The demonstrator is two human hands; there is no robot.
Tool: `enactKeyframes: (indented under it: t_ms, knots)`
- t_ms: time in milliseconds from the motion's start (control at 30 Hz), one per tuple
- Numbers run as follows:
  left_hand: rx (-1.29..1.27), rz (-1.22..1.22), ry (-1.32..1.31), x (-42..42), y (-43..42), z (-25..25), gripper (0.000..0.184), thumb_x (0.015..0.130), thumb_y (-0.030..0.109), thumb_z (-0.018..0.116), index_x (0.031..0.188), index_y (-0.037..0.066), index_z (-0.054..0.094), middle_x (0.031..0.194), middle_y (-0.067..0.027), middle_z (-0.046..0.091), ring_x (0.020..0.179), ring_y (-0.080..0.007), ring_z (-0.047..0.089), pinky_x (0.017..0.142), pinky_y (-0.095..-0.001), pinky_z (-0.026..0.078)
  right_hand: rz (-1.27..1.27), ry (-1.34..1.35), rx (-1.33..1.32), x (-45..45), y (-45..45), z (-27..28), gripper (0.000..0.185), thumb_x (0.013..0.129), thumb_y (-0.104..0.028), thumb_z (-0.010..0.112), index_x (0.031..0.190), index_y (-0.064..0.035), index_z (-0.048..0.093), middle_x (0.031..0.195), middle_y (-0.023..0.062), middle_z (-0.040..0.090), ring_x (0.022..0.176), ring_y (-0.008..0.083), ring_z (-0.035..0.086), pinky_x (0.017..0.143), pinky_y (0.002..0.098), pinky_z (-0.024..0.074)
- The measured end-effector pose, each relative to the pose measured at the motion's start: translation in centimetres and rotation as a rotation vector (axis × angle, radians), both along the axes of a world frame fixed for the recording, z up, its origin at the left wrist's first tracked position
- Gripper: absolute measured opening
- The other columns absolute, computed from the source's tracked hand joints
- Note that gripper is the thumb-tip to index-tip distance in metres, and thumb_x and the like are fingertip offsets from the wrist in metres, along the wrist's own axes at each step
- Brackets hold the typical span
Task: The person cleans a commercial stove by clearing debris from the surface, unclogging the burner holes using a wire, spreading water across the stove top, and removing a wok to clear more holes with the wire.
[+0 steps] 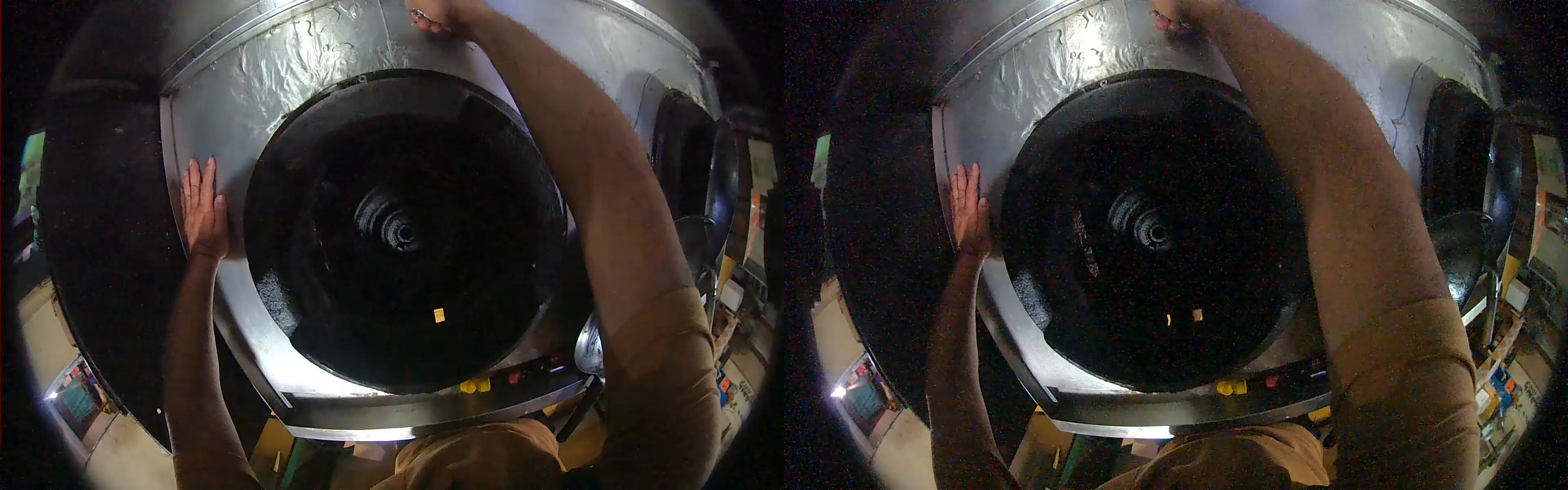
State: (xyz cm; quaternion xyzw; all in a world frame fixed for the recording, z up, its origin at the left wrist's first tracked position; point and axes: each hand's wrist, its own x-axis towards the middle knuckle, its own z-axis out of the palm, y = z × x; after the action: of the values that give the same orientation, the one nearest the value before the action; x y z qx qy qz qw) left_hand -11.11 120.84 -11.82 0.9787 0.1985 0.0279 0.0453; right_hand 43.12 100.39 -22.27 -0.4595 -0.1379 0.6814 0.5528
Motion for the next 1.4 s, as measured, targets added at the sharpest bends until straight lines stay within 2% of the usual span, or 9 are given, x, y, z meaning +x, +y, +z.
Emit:
enactKeyframes:
  t_ms: [300, 367, 467, 600, 767, 833, 867, 1300, 1400]
  knots:
    - [-0.003, -0.023, -0.012, -0.2, 0.3, -0.2, 0.060, 0.095, 0.026, 0.041, 0.153, 0.015, 0.029, 0.161, -0.0188, 0.018, 0.147, -0.0417, 0.015, 0.120, -0.0483, 0.011, -0.111, 0.008, 0.075, -3.0, -0.9, 2.8, 0.043, 0.085, -0.039, 0.042, 0.058, -0.0064, 0.050, 0.051, 0.0176, 0.045, 0.041, 0.0332, 0.037, 0.043, 0.0478, 0.0299]
    - [0.005, -0.020, -0.005, -0.2, 0.3, 0.0, 0.060, 0.095, 0.024, 0.042, 0.153, 0.015, 0.029, 0.161, -0.0188, 0.018, 0.147, -0.0418, 0.015, 0.120, -0.0481, 0.011, -0.266, -1.275, -0.192, -6.4, -0.3, 7.2, 0.039, 0.083, -0.037, 0.048, 0.059, -0.0068, 0.050, 0.049, 0.0131, 0.043, 0.040, 0.0330, 0.038, 0.043, 0.0501, 0.0322]
    - [0.008, 0.079, 0.096, 0.1, -0.1, 0.1, 0.061, 0.094, 0.018, 0.044, 0.153, 0.015, 0.029, 0.160, -0.0188, 0.018, 0.147, -0.0417, 0.015, 0.120, -0.0481, 0.012, 0.116, -1.965, -0.121, -1.4, 2.4, 2.0, 0.033, 0.081, -0.029, 0.055, 0.058, -0.0061, 0.055, 0.052, 0.0116, 0.052, 0.043, 0.0309, 0.049, 0.044, 0.0481, 0.0397]
    - [0.032, 0.034, 0.053, -0.1, 0.0, 0.2, 0.063, 0.092, 0.013, 0.046, 0.153, 0.016, 0.030, 0.160, -0.0175, 0.018, 0.148, -0.0395, 0.015, 0.120, -0.0476, 0.013, 0.204, -1.875, 0.160, 0.3, 1.6, -0.3, 0.028, 0.081, -0.027, 0.058, 0.062, -0.0073, 0.063, 0.061, 0.0104, 0.060, 0.052, 0.0274, 0.058, 0.050, 0.0441, 0.0460]
    - [0.021, 0.067, 0.062, 0.0, -0.2, 0.3, 0.062, 0.092, 0.013, 0.046, 0.153, 0.017, 0.031, 0.161, -0.0162, 0.019, 0.148, -0.0379, 0.015, 0.120, -0.0466, 0.014, 0.091, -1.573, -0.325, -3.2, 0.4, 5.2, 0.019, 0.079, -0.026, 0.061, 0.070, -0.0100, 0.068, 0.068, 0.0091, 0.065, 0.061, 0.0264, 0.064, 0.056, 0.0426, 0.0501]
    - [0.046, 0.056, 0.063, 0.0, -0.1, 0.2, 0.062, 0.093, 0.013, 0.046, 0.152, 0.017, 0.031, 0.160, -0.0161, 0.020, 0.148, -0.0382, 0.016, 0.120, -0.0466, 0.014, 0.172, -1.778, -0.401, -4.2, 0.8, 6.0, 0.017, 0.078, -0.025, 0.063, 0.073, -0.0111, 0.071, 0.071, 0.0086, 0.067, 0.065, 0.0259, 0.066, 0.059, 0.0419, 0.0517]
    - [0.048, 0.058, 0.061, 0.0, -0.1, 0.3, 0.062, 0.093, 0.013, 0.046, 0.152, 0.017, 0.031, 0.160, -0.0161, 0.020, 0.148, -0.0382, 0.016, 0.120, -0.0466, 0.014, 0.325, -2.232, -0.271, -4.5, 1.2, 6.0, 0.014, 0.077, -0.024, 0.063, 0.075, -0.0125, 0.072, 0.074, 0.0089, 0.069, 0.067, 0.0264, 0.067, 0.060, 0.0414, 0.0522]
    - [0.004, 0.009, -0.016, -0.1, -0.1, 0.4, 0.061, 0.093, 0.020, 0.045, 0.153, 0.017, 0.032, 0.160, -0.0170, 0.020, 0.147, -0.0395, 0.017, 0.120, -0.0479, 0.014, 0.477, -2.435, -0.082, -3.6, -0.5, 5.6, 0.009, 0.067, -0.021, 0.065, 0.071, -0.0133, 0.068, 0.072, 0.0127, 0.065, 0.067, 0.0305, 0.064, 0.059, 0.0414, 0.0494]
    - [0.016, 0.000, -0.015, -0.1, 0.1, 0.0, 0.061, 0.093, 0.020, 0.045, 0.153, 0.017, 0.031, 0.160, -0.0171, 0.020, 0.147, -0.0396, 0.017, 0.120, -0.0479, 0.014, 0.493, -2.069, -0.065, -3.1, -0.2, 5.1, 0.010, 0.067, -0.021, 0.064, 0.069, -0.0113, 0.064, 0.070, 0.0141, 0.063, 0.066, 0.0319, 0.064, 0.058, 0.0427, 0.0488]
